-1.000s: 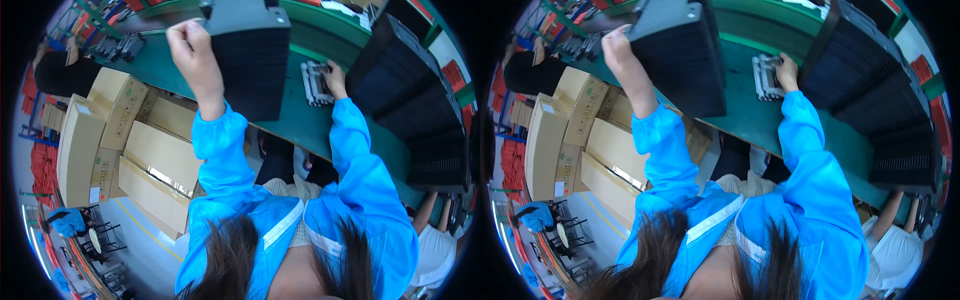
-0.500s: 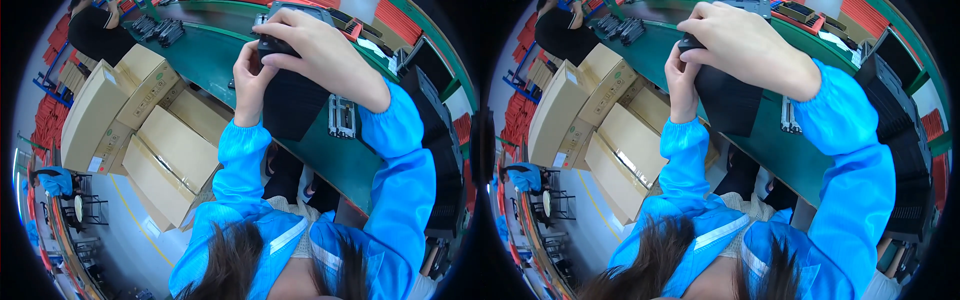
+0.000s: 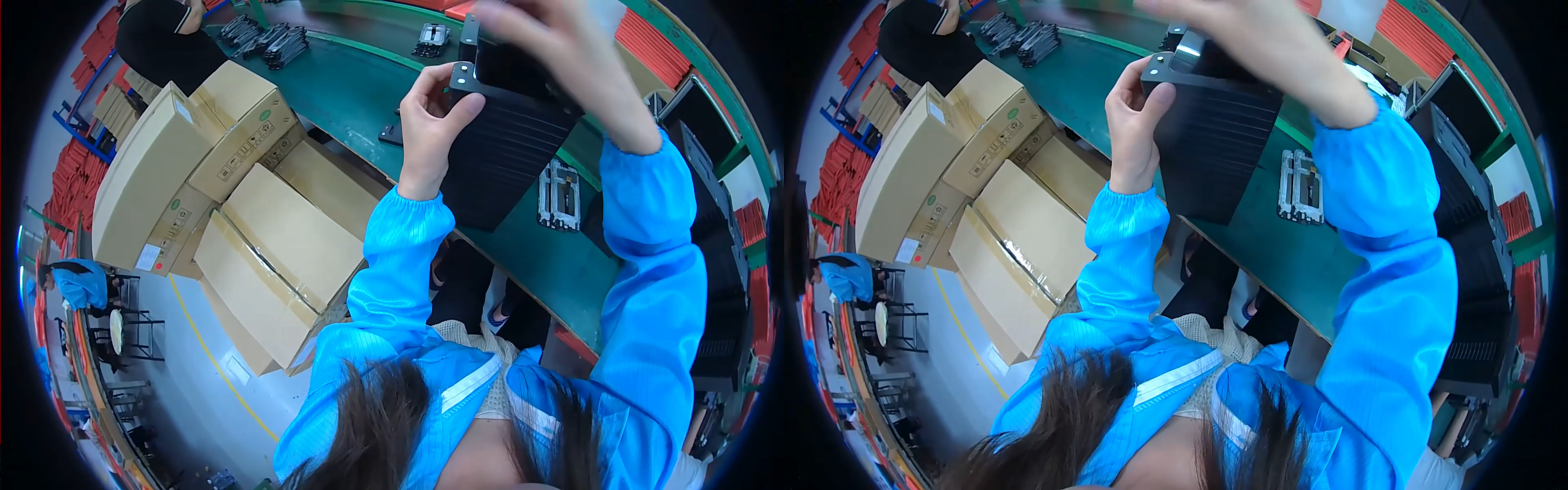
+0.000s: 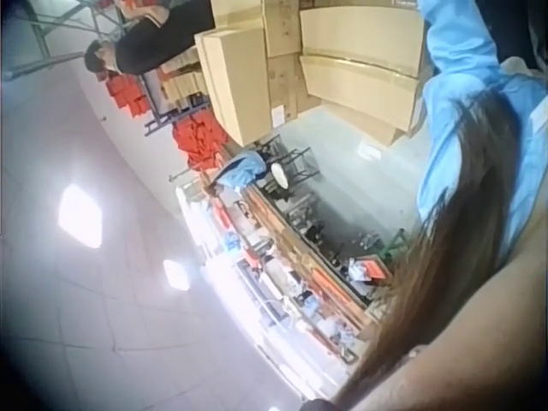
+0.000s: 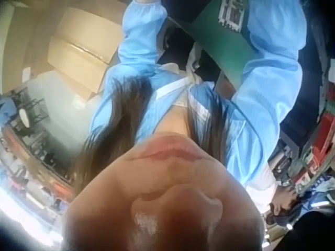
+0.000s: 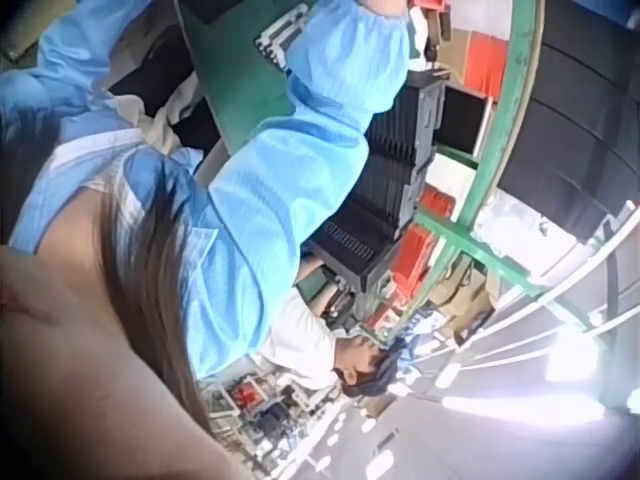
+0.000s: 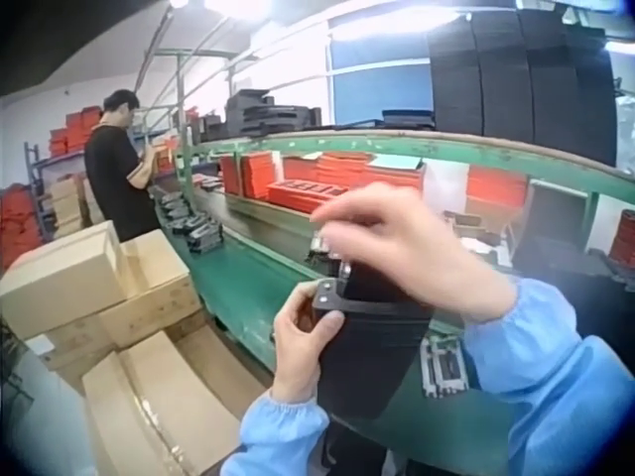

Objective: Assembling small electronic components into black plastic housings on a production line.

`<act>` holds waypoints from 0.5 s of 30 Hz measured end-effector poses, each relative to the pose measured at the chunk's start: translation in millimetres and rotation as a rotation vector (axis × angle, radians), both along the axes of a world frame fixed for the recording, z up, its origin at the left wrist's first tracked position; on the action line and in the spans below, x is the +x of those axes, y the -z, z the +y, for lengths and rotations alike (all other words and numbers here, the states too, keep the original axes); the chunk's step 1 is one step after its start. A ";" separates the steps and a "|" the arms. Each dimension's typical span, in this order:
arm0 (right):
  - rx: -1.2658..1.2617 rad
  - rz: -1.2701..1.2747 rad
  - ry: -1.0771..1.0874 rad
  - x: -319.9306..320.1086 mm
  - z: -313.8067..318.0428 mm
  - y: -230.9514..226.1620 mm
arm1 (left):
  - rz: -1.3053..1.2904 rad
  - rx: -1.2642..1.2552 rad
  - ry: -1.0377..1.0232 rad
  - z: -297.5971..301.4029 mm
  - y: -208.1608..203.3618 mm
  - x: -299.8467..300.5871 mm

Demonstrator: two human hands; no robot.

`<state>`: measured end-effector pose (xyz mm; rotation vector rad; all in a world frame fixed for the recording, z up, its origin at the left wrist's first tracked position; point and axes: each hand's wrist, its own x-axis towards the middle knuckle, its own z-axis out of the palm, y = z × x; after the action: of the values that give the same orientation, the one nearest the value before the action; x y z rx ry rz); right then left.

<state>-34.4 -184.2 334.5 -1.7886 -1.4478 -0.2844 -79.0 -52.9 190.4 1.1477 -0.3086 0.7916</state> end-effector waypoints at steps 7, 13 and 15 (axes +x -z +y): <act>0.008 0.145 -0.090 6.0 7.6 -7.5 | -0.003 0.077 -0.081 0.2 -8.4 -3.1; -0.201 -0.066 -0.118 4.2 52.2 -5.2 | -0.062 0.110 -0.054 20.0 -34.4 -12.7; -0.203 -0.082 -0.111 16.7 66.4 12.5 | -0.078 0.044 -0.010 18.9 -35.8 -15.3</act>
<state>-17.7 -117.9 322.0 -1.8662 -1.6778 -0.1597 -94.3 -34.0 226.2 1.1621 -0.3865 0.8432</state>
